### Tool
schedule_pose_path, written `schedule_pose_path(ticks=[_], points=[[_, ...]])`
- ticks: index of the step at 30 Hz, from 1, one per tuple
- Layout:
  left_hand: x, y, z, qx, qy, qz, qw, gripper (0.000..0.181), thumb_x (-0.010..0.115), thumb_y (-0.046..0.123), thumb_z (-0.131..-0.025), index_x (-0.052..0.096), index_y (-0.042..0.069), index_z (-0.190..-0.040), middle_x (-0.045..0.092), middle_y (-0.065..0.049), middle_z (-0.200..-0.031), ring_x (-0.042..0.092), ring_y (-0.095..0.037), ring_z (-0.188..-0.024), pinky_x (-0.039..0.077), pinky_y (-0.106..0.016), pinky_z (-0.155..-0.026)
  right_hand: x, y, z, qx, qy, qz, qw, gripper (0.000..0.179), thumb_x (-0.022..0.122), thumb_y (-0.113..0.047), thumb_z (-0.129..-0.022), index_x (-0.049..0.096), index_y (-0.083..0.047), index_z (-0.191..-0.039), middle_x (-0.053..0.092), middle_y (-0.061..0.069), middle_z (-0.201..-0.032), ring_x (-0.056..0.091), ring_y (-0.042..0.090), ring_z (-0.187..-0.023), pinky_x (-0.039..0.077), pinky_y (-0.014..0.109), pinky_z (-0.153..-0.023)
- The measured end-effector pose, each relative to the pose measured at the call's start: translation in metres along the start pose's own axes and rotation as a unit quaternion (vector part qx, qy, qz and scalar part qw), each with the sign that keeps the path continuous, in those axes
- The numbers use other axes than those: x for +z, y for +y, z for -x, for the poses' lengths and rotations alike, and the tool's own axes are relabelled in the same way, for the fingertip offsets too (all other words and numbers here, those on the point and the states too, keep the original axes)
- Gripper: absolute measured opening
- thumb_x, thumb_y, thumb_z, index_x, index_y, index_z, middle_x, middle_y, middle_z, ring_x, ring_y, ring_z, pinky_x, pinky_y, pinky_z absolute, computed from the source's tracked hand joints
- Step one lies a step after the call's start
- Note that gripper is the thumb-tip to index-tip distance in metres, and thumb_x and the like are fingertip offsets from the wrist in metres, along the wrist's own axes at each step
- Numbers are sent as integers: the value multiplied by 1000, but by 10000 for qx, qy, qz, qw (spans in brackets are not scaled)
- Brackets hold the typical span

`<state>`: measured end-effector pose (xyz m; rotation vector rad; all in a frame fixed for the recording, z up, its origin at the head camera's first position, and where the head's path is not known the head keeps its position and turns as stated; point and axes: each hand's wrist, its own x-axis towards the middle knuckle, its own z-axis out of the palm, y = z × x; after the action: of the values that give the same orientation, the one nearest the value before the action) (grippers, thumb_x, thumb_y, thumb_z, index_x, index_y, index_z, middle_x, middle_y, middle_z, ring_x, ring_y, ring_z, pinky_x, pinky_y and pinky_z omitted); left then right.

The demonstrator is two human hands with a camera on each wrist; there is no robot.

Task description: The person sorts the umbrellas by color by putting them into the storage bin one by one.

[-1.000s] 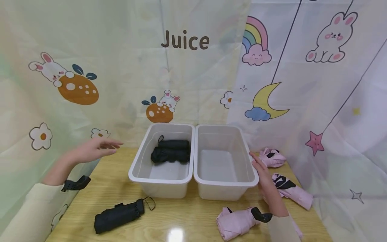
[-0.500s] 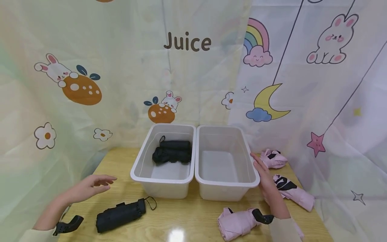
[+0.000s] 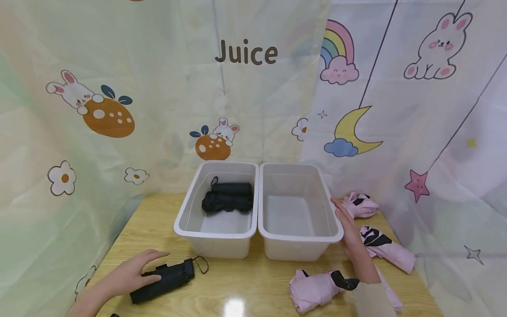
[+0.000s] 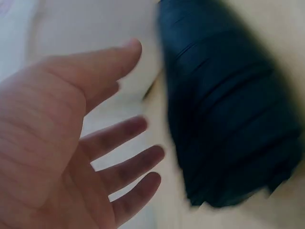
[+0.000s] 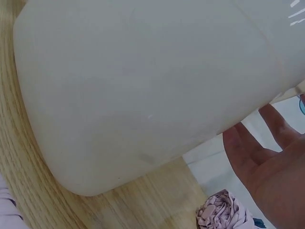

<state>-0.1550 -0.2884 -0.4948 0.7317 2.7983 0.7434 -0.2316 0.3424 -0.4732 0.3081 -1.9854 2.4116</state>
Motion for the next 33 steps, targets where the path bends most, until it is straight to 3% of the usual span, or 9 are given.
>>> schedule_pose_path(ticks=[5, 10, 21, 27, 33], points=[[25, 8, -10, 182, -161, -843, 9961, 91, 73, 61, -76, 37, 25, -151, 50, -9, -135, 55, -33, -110, 45, -55, -84, -1, 0, 0, 35, 73, 30, 10000, 53, 36, -30, -107, 22, -21, -156, 36, -9, -145, 51, 3, -116, 47, 23, -88], [38, 6, -10, 312, -133, -1239, 9917, 102, 79, 59, -69, 30, 30, -154, 50, -12, -133, 56, -35, -107, 45, -57, -80, 1, 3, -1, 96, 113, 109, 9998, 54, 37, -32, -106, 21, -22, -157, 33, -10, -148, 49, 3, -118, 46, 22, -89], [41, 4, -18, 446, -441, -1301, 9895, 93, 70, 67, -73, 32, 36, -152, 57, -4, -121, 58, -26, -101, 48, -50, -75, 2, 7, 0, 167, 137, 259, 9994, 56, 36, -33, -106, 17, -20, -157, 30, -7, -150, 48, 4, -119, 46, 23, -88], [39, 4, -27, 677, -470, -1266, 9885, 82, 79, 46, -77, 39, 36, -149, 61, 1, -118, 59, -20, -100, 49, -43, -71, 1, 3, 0, 143, 170, 344, 9992, 55, 36, -33, -106, 19, -21, -157, 31, -6, -149, 48, 4, -118, 47, 24, -87], [29, 2, -26, 769, -458, -1152, 9893, 83, 83, 34, -73, 43, 35, -146, 60, 4, -125, 59, -18, -107, 50, -44, -80, -1, 1, 0, 101, 117, 285, 9995, 54, 37, -31, -106, 21, -21, -157, 37, -8, -144, 51, 5, -115, 49, 25, -86]])
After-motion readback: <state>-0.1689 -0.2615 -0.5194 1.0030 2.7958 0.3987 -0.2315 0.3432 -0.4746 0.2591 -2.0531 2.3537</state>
